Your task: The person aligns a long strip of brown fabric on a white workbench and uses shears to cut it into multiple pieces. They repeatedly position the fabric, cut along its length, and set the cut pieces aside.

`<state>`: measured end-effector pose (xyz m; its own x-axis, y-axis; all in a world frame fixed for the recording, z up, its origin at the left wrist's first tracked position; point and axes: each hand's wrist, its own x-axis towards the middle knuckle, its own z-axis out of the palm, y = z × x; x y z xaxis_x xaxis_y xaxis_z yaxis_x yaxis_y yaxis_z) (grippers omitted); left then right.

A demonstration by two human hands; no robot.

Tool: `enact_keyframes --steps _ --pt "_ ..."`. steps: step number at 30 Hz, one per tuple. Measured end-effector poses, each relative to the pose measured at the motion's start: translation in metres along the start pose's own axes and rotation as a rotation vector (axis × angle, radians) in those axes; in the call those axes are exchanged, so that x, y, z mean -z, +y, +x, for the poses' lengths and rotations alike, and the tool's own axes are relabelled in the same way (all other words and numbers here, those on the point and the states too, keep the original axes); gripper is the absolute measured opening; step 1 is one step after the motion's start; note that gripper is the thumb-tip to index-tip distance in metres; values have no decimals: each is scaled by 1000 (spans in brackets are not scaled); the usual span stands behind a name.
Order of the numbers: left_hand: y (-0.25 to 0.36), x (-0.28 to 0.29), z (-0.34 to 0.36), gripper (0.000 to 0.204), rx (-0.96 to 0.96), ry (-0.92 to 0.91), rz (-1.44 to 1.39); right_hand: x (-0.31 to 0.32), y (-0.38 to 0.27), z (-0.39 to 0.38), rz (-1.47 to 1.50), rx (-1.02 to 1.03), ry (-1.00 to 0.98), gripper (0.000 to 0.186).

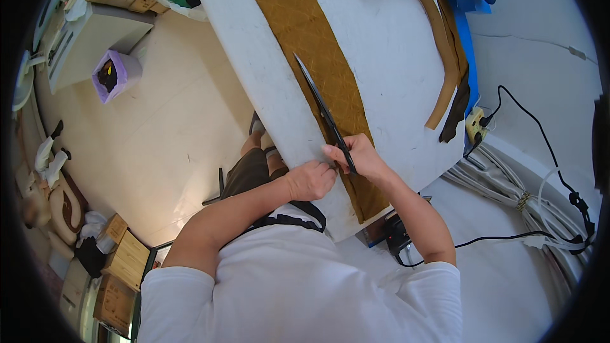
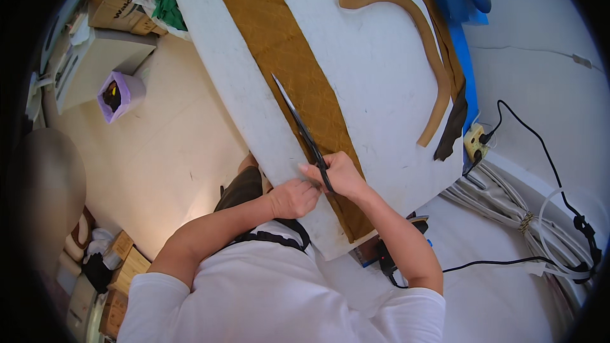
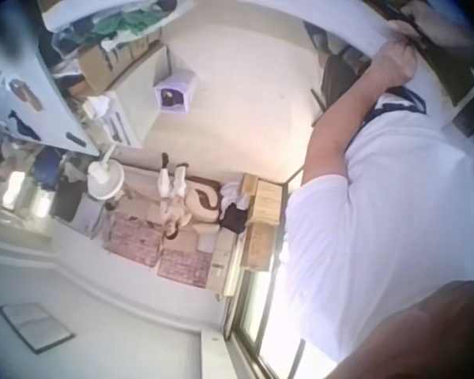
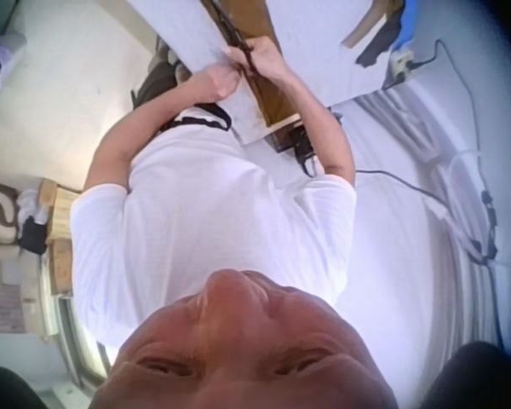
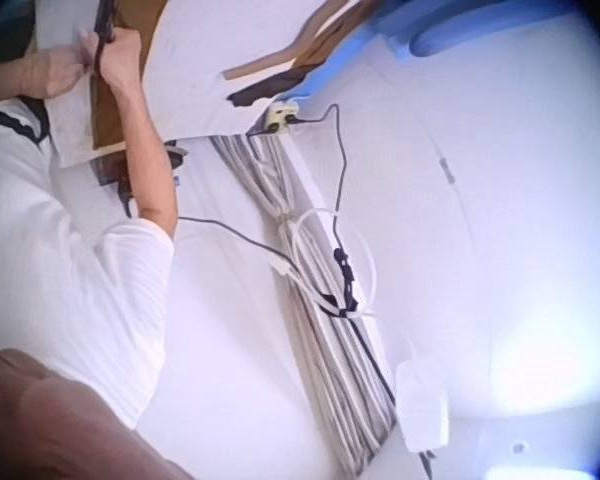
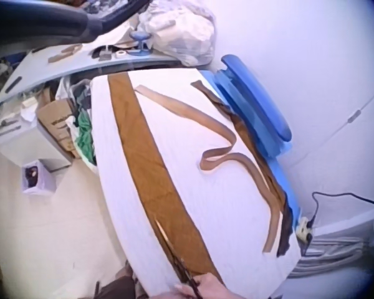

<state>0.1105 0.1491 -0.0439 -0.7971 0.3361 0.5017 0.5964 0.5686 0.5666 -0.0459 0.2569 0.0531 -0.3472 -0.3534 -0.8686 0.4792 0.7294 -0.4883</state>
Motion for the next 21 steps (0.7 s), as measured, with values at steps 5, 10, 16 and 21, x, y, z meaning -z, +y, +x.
enact_keyframes --steps 5,10,16,21 --pt "1 6 5 23 0 21 36 -3 -15 7 -9 -11 -2 56" --pt "-1 5 3 22 7 -15 2 -3 -18 7 -90 9 36 55" --pt "-1 11 5 30 25 -48 -21 -1 -24 9 -78 31 22 55" --pt "-4 23 12 36 31 -146 -42 -4 -40 21 -9 14 -5 54"
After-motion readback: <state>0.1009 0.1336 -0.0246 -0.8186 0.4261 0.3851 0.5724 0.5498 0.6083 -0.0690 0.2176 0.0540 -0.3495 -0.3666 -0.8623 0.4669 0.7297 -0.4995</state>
